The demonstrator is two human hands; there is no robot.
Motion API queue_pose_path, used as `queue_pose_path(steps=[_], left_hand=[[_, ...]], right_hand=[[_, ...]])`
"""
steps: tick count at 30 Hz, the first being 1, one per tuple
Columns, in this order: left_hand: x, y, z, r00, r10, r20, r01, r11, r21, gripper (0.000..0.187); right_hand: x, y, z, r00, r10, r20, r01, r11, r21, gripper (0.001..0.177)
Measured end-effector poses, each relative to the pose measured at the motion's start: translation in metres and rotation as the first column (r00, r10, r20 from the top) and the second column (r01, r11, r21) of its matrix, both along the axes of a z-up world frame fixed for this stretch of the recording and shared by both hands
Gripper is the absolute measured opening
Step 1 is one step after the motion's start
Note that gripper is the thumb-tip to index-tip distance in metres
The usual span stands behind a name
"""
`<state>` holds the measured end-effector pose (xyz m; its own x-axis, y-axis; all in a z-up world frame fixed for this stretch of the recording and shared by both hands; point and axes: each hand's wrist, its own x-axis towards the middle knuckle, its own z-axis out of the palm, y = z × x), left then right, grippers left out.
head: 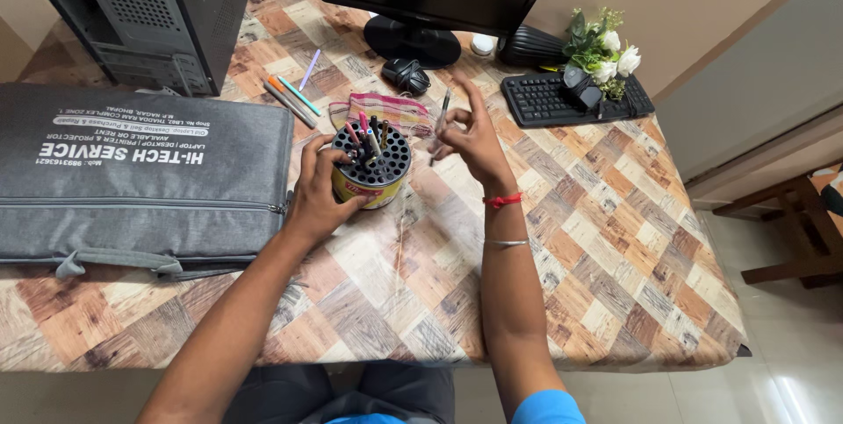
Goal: The person organizes a desk by placing pens into a yellow pen holder. They then pick up several files and folders from a stack on the desk and place them on the floor. Finally, the person uses a cloth to wipe the top of the computer tower and moves a laptop sleeve to the floor.
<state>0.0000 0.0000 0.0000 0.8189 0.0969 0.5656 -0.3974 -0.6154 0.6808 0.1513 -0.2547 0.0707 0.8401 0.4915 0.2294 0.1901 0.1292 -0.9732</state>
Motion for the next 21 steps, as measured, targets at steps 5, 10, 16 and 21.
queue_pose_path(steps=[5,10,16,21], left_hand=[[0.006,0.001,-0.007,1.0,0.026,0.01,-0.026,0.999,0.037,0.076],[0.004,0.001,-0.008,1.0,0.029,-0.01,-0.029,0.999,0.028,0.076],[0.001,0.001,-0.004,1.0,0.007,-0.008,-0.008,1.0,-0.015,0.076],[0.001,0.001,-0.003,1.0,0.006,0.007,-0.006,1.0,-0.02,0.076]], right_hand=[[-0.045,0.029,0.034,0.971,0.016,0.239,-0.037,0.996,0.082,0.094],[-0.06,0.055,0.026,0.77,-0.094,0.631,0.216,0.969,-0.118,0.085],[-0.081,0.069,0.029,0.733,-0.033,0.679,0.219,0.957,-0.19,0.075],[-0.086,0.069,0.04,0.659,0.036,0.751,0.239,0.937,-0.255,0.064]])
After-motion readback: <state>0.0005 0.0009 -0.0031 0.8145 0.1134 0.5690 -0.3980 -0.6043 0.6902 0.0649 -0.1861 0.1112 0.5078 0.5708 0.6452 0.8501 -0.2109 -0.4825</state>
